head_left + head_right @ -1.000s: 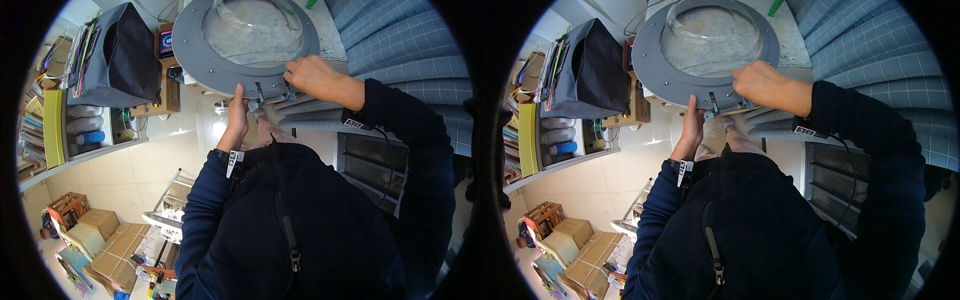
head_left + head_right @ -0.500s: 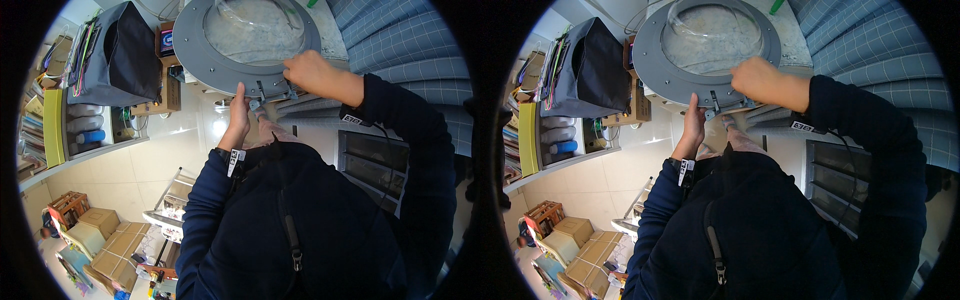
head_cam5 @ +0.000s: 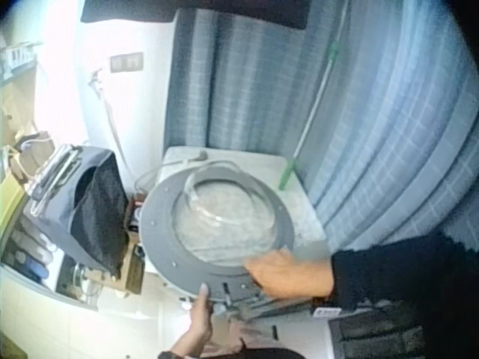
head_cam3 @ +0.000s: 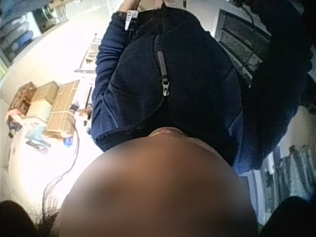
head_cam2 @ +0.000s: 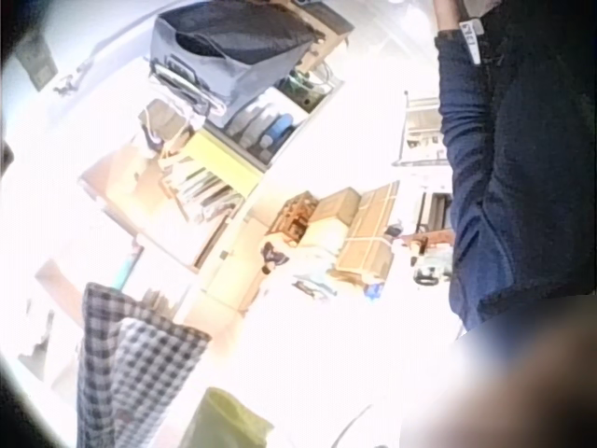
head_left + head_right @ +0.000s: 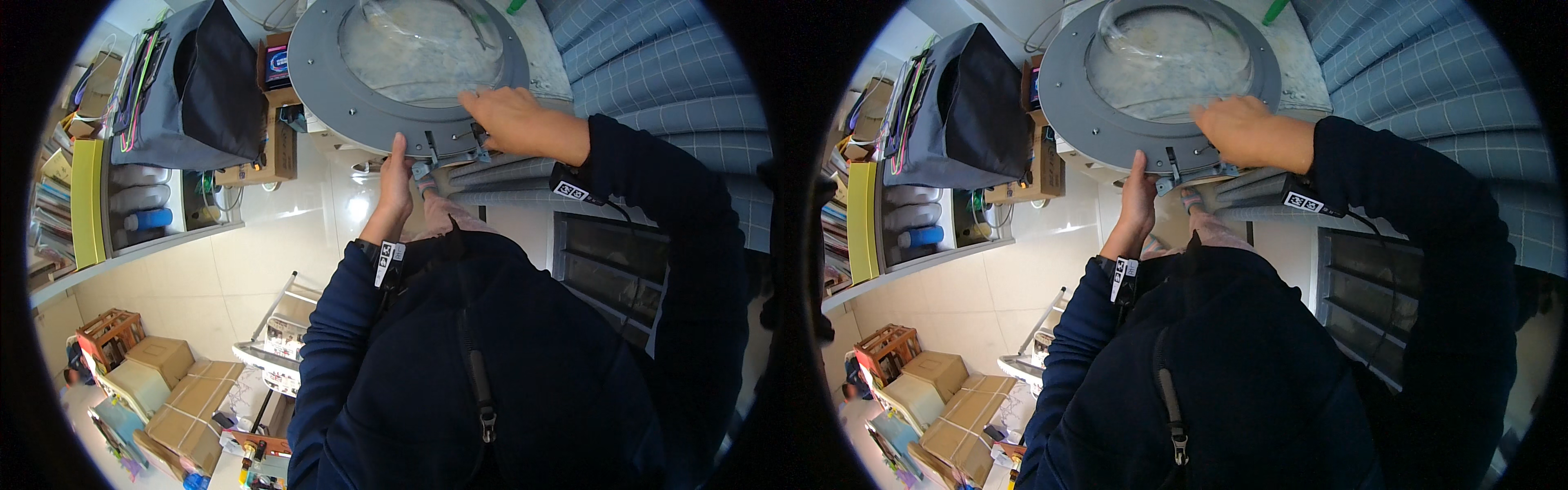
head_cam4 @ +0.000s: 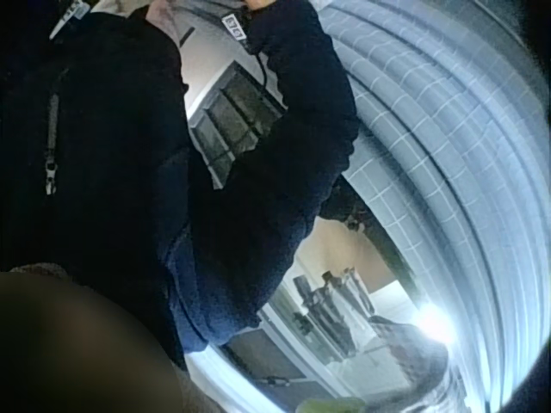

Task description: The person uses a screwdriver to remove screws from the washing machine door frame, detaches the door, and then reattaches it by aligning the hinges and fastening the screws. The person works on the door assembly while standing in front of the machine.

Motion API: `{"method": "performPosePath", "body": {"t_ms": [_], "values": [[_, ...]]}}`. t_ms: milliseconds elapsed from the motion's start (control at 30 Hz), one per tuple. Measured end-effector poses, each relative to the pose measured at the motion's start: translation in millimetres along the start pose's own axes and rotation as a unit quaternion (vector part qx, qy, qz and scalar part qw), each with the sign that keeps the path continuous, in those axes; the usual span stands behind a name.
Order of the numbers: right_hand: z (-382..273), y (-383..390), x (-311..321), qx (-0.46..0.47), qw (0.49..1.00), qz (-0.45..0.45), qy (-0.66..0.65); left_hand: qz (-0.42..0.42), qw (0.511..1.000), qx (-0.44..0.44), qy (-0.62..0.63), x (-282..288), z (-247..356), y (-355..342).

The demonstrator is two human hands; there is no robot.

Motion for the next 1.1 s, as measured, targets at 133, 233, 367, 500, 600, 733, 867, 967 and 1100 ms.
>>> {"method": "performPosePath", "body": {"t_ms": [133,233,367,500,600,733,867,967,1100], "values": [[1,-1,-4,0.123,0.991,0.04,0.017,0.004,1.0,0.014,-0.015,1,-1,-1],[2,-5,-7,0.123,0.977,-0.065,0.16,0.0,1.0,0.008,-0.009,4,-2,-2],[-2,-3,-10,0.11,0.98,0.004,0.165,-0.009,1.0,-0.005,0.003,3,-6,-6],[3,1,-4,0.167,0.973,0.111,0.118,-0.006,1.0,-0.001,0.003,4,-8,-6],[8,-5,1,0.168,0.976,0.021,0.136,-0.009,1.0,-0.003,0.006,3,-5,-6],[2,-6,-1,0.117,0.984,-0.056,0.121,-0.003,1.0,-0.002,0.01,1,0,-1],[1,1,1,0.135,0.981,0.078,0.116,-0.005,1.0,0.001,0.019,-1,1,1],[5,-1,1,0.147,0.978,0.056,0.137,-0.015,1.0,-0.003,0.019,1,0,-2],[6,-2,-4,0.115,0.974,0.006,0.195,-0.057,0.998,0.026,0.016,5,-1,-2]]}}
Point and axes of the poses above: each hand's wrist, its own y-axis away from the middle knuckle, its own x-axis out of the back of the hand, z = x × y, the point moved 1 cm from there along -y, towards the middle knuckle, and after that the axes turned 11 degrees about -y, right-handed, at the moved point
